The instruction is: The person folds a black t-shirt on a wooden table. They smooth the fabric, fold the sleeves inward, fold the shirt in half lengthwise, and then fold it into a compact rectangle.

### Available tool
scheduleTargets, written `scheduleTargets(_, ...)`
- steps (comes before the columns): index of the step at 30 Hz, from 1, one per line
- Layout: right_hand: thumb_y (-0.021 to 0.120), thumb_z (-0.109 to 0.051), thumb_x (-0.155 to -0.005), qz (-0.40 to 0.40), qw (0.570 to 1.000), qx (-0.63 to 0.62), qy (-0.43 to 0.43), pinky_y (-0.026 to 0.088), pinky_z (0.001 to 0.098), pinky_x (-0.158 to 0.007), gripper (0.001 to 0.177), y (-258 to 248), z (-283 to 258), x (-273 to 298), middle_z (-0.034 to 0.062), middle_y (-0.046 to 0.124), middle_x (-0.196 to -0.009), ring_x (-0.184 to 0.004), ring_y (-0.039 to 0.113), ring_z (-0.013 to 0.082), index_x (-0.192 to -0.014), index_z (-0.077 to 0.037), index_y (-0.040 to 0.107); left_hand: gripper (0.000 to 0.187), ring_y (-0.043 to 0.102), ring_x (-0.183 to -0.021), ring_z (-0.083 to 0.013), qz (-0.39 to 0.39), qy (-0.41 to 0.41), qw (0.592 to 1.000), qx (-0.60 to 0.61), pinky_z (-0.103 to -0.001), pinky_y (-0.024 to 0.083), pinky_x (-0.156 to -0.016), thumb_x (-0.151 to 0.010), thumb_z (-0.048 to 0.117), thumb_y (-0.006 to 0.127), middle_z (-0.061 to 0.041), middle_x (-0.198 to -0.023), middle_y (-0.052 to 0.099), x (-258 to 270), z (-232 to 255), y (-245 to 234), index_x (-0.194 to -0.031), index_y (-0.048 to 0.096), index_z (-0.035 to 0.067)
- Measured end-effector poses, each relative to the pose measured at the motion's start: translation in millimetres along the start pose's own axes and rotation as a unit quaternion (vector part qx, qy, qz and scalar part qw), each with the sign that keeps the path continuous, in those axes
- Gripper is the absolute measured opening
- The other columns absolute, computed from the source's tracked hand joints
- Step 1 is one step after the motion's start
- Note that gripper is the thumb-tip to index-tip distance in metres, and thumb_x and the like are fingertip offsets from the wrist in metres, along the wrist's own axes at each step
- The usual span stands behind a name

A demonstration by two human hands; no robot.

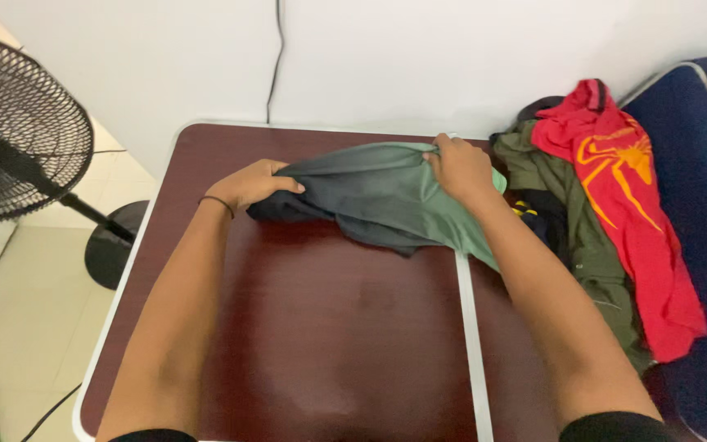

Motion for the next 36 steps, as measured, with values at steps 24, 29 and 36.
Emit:
scheduleTargets(24,0.073,-0.026,-0.091,0.041,0.991,-0.093,-0.083,0.042,0.0473,-0.103,0.026,64,-39,49,0.0152,0.06,-0.118,-0.115,0.055,0.0365,-0.113,-0.01,0.072,0.043,0.06,-0.097,-0.0353,0.439,-0.059,0.849,-0.288,-0.052,0.042,-0.09,-0.105,0.046,0.06,-0.016,-0.101,0.067,-14,-62,53,-0.096,0.069,0.005)
scheduleTargets(29,0.063,-0.043,-0.095,-0.045,0.994,-0.076,-0.061,0.025,0.0559,-0.116,0.052,71,-41,51,0.0239,0.044,-0.148,-0.142,0.035,0.0429,-0.139,-0.017,0.062,0.048,0.057,-0.096,-0.0354,0.485,-0.069,0.811,-0.318,-0.053,0.041,-0.088,-0.098,0.047,0.062,-0.015,-0.096,0.064,4,-96,58,-0.086,0.073,0.003)
scheduleTargets(36,0.039,-0.061,-0.098,-0.186,0.982,0.01,0.022,-0.001,0.0697,-0.118,0.07,79,-74,62,0.021,0.013,-0.168,-0.156,0.0,0.0431,-0.159,-0.027,0.035,0.054,0.053,-0.099,-0.0393,0.508,0.019,0.818,-0.27,-0.052,0.04,-0.081,-0.086,0.051,0.069,-0.019,-0.107,0.06,1,-81,74,-0.1,0.071,-0.001)
Point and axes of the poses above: each hand's wrist, its own x-axis away from the middle knuckle, its own y-axis out of the palm, z = x × y, the point moved 2 cm from there along -x, towards the middle knuckle
